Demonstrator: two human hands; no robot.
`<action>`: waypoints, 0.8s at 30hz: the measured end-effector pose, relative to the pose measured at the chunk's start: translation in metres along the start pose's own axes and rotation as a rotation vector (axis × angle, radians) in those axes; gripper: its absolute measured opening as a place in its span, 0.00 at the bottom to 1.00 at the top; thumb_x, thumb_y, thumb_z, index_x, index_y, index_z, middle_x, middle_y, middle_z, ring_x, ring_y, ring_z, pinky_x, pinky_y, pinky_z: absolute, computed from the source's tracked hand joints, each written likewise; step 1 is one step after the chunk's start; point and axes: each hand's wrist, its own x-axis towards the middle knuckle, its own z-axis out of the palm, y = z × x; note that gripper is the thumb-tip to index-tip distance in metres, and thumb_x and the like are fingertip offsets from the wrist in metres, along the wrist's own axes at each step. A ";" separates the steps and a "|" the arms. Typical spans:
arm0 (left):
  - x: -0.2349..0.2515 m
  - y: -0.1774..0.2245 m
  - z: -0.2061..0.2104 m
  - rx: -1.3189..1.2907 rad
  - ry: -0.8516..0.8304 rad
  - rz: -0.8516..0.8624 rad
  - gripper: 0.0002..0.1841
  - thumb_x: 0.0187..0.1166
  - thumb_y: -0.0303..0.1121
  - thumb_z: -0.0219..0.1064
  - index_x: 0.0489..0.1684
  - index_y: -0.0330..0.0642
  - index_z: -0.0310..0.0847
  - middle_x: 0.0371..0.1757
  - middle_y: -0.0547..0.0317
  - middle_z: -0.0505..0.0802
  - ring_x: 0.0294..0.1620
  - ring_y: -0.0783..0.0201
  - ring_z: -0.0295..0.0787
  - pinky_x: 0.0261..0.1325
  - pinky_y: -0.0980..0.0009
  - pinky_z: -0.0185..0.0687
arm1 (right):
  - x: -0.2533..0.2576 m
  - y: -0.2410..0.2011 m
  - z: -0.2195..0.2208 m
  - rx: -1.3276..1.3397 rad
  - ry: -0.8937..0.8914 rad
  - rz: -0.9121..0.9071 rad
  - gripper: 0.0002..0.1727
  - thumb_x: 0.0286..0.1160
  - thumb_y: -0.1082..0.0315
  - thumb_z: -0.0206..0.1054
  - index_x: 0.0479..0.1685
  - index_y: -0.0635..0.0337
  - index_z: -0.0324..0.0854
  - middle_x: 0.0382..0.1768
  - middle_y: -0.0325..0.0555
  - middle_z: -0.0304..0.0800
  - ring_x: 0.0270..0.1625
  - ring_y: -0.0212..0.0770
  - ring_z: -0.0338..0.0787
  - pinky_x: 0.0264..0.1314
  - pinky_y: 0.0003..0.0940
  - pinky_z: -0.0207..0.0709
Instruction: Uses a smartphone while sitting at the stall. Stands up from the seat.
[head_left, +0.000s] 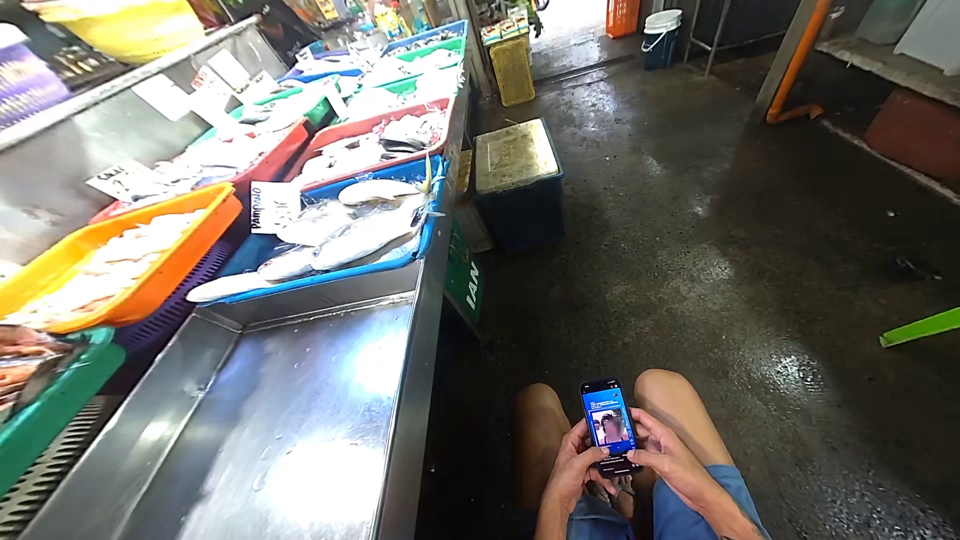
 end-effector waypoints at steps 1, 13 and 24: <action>0.000 0.000 0.000 0.001 0.002 -0.001 0.30 0.71 0.24 0.64 0.78 0.38 0.67 0.56 0.47 0.94 0.40 0.54 0.97 0.27 0.59 0.93 | 0.000 0.000 0.000 0.000 -0.001 -0.001 0.39 0.58 0.79 0.69 0.80 0.64 0.67 0.63 0.56 0.89 0.63 0.49 0.91 0.65 0.45 0.87; 0.000 0.001 0.002 0.024 0.035 -0.026 0.21 0.89 0.34 0.52 0.78 0.38 0.68 0.54 0.45 0.94 0.40 0.53 0.97 0.28 0.60 0.93 | 0.001 0.001 -0.001 0.002 -0.006 0.000 0.39 0.58 0.79 0.69 0.80 0.65 0.67 0.63 0.56 0.89 0.63 0.50 0.91 0.65 0.45 0.87; -0.001 0.002 0.003 0.007 0.033 -0.018 0.25 0.80 0.30 0.59 0.78 0.38 0.68 0.55 0.45 0.94 0.38 0.53 0.96 0.27 0.59 0.93 | 0.002 0.001 0.001 -0.011 0.009 -0.005 0.39 0.57 0.79 0.70 0.79 0.66 0.68 0.62 0.55 0.89 0.61 0.47 0.91 0.63 0.42 0.87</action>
